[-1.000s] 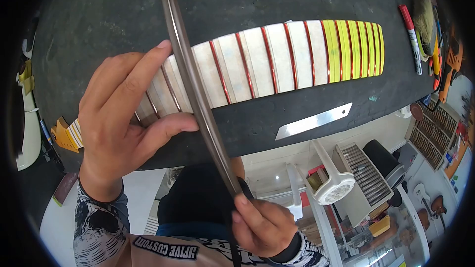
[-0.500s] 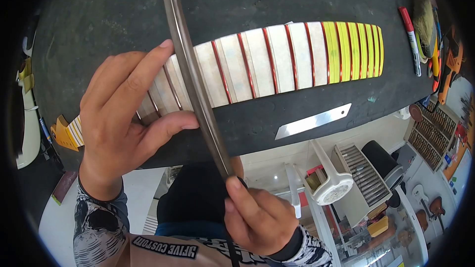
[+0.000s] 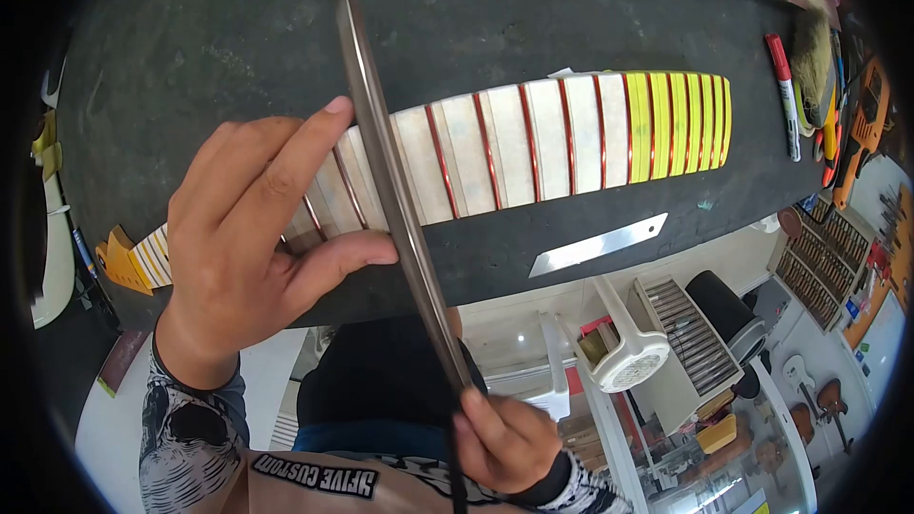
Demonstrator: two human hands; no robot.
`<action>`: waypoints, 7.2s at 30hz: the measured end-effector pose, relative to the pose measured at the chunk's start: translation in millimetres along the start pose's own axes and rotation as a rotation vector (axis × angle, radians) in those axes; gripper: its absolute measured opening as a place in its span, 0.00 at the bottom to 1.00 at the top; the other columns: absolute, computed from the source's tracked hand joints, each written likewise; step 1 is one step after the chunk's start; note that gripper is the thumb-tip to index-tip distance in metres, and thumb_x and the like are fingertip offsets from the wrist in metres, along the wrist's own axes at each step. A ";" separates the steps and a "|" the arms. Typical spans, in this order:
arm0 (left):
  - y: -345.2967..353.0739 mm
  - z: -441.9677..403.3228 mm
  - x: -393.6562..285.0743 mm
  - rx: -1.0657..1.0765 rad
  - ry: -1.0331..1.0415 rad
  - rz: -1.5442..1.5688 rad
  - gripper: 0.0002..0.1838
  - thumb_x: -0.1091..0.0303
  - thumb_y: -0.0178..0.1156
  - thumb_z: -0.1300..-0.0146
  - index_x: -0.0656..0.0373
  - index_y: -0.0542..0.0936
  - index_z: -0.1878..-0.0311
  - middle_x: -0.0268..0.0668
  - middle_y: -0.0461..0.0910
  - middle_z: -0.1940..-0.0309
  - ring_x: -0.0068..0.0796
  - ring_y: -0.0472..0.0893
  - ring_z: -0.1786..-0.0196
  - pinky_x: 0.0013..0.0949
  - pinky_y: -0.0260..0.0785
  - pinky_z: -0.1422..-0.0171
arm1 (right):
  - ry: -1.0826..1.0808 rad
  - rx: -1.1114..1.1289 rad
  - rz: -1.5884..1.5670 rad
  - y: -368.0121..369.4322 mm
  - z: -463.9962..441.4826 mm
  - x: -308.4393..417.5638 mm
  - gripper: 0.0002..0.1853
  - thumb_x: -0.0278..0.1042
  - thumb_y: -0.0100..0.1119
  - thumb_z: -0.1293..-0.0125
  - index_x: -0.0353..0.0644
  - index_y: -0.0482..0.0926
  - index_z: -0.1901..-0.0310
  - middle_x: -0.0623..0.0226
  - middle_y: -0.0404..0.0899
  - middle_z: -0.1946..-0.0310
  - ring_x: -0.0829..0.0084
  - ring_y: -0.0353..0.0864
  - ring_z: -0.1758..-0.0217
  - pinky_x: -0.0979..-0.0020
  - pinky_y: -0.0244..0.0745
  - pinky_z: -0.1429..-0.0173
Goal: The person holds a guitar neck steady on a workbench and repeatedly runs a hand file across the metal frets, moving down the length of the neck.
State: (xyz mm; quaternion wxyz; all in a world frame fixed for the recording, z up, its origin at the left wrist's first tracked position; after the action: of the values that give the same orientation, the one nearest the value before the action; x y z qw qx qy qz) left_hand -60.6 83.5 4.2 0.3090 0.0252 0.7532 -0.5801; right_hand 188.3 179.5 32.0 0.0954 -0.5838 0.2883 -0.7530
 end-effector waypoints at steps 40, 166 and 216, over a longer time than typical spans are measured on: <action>2.8 2.5 -8.0 -0.206 0.292 -0.018 0.21 0.70 0.74 0.61 0.63 0.86 0.59 0.40 0.84 0.58 0.44 0.82 0.55 0.38 0.79 0.54 | -0.032 -0.029 0.240 -0.8 35.3 7.8 0.29 0.18 0.64 0.52 0.36 0.77 0.43 0.63 0.78 0.75 0.69 0.78 0.80 0.72 0.73 0.77; 0.6 2.1 -31.8 -0.121 0.562 -0.430 0.20 0.76 0.72 0.60 0.60 0.87 0.58 0.41 0.85 0.59 0.43 0.84 0.52 0.36 0.77 0.50 | -0.032 -0.100 0.137 16.8 105.2 -25.7 0.28 0.17 0.57 0.47 0.40 0.74 0.41 0.61 0.79 0.74 0.64 0.79 0.77 0.67 0.75 0.71; -1.7 0.7 -17.6 -0.164 0.501 -0.249 0.20 0.72 0.75 0.61 0.61 0.86 0.59 0.42 0.85 0.61 0.45 0.83 0.54 0.37 0.77 0.53 | 0.122 -0.197 -0.293 5.1 85.2 -41.6 0.25 0.22 0.68 0.47 0.37 0.80 0.44 0.59 0.80 0.78 0.70 0.78 0.81 0.76 0.72 0.75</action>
State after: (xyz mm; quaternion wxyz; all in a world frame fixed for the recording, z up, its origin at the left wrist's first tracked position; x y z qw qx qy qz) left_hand -46.7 88.0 14.2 0.0410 0.0499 0.8476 -0.5266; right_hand 279.4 167.8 7.9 -0.0907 -0.5795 0.2776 -0.7609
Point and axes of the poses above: each hand's wrist, its own z-axis away from the middle knuckle, its own y-axis out of the palm, x = y × z, the point moved 3 cm from there along -z, towards the middle knuckle
